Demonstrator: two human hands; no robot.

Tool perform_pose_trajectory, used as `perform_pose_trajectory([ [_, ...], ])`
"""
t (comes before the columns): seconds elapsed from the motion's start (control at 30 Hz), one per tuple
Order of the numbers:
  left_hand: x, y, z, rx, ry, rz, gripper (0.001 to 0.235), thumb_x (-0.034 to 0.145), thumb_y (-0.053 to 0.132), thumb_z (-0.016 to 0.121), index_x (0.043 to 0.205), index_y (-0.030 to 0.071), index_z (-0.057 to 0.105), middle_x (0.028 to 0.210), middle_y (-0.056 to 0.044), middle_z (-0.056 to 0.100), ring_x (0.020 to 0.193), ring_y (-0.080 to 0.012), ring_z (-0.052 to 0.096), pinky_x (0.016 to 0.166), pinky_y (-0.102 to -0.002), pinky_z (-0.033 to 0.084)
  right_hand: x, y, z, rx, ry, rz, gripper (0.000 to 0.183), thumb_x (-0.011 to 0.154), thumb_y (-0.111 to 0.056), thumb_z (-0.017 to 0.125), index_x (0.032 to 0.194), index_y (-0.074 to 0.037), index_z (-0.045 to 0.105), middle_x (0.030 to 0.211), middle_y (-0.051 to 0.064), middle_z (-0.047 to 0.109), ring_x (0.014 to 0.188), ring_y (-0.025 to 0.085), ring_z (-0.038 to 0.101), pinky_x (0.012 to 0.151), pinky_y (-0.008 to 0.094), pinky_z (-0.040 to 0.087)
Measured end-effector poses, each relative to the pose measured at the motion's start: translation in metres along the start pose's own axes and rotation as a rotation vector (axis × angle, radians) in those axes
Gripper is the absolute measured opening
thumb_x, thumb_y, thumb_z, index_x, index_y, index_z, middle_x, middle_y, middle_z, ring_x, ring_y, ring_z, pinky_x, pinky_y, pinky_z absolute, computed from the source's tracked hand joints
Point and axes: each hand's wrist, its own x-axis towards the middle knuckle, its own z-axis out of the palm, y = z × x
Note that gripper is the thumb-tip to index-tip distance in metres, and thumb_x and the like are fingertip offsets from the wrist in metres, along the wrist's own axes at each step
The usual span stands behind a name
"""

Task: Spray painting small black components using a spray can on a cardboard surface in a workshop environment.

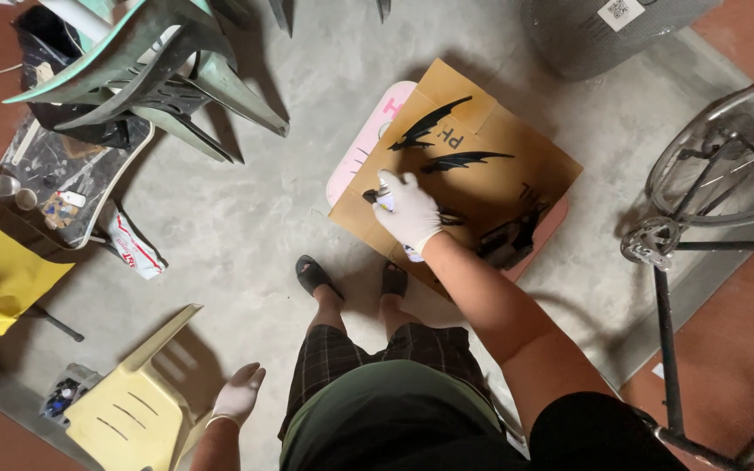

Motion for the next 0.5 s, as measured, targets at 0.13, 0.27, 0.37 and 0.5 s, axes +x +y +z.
perform_pose_trajectory([
  [0.13,0.002,-0.010,0.001,0.004,-0.009,-0.013,0.063,0.091,0.047,0.056,0.147,0.019,0.061,0.154,-0.003,0.059,0.144,-0.0237,0.051,0.122,-0.035,0.035,-0.019,-0.020,-0.076,0.155,0.037,0.163,0.051,0.083,-0.025,0.054,0.130,-0.046,0.059,0.113,0.010,0.052,0.083,0.039,0.067,0.080,0.045,0.054],
  [0.27,-0.001,-0.016,0.000,-0.016,-0.007,-0.018,0.063,0.089,0.044,0.057,0.146,0.017,0.062,0.155,-0.003,0.057,0.146,-0.0223,0.049,0.123,-0.034,0.033,0.012,0.055,-0.080,0.086,0.282,0.231,0.043,0.081,-0.025,0.066,0.124,-0.032,0.061,0.112,0.014,0.055,0.081,0.040,0.067,0.068,0.049,0.054],
  [0.37,0.001,-0.019,0.000,-0.017,-0.021,-0.029,0.062,0.092,0.043,0.058,0.147,0.015,0.061,0.155,-0.005,0.057,0.146,-0.0236,0.049,0.123,-0.035,0.033,0.009,0.078,-0.099,0.082,0.487,0.268,0.051,0.091,-0.016,0.067,0.140,-0.017,0.052,0.120,0.020,0.057,0.087,0.037,0.069,0.064,0.045,0.059],
  [0.5,0.013,-0.023,0.001,0.010,-0.018,-0.020,0.060,0.093,0.046,0.059,0.146,0.017,0.063,0.153,-0.004,0.060,0.144,-0.0244,0.052,0.122,-0.035,0.035,0.005,0.078,-0.104,0.077,0.548,0.264,0.053,0.091,-0.022,0.071,0.139,-0.016,0.051,0.121,0.021,0.055,0.090,0.039,0.068,0.068,0.051,0.059],
])
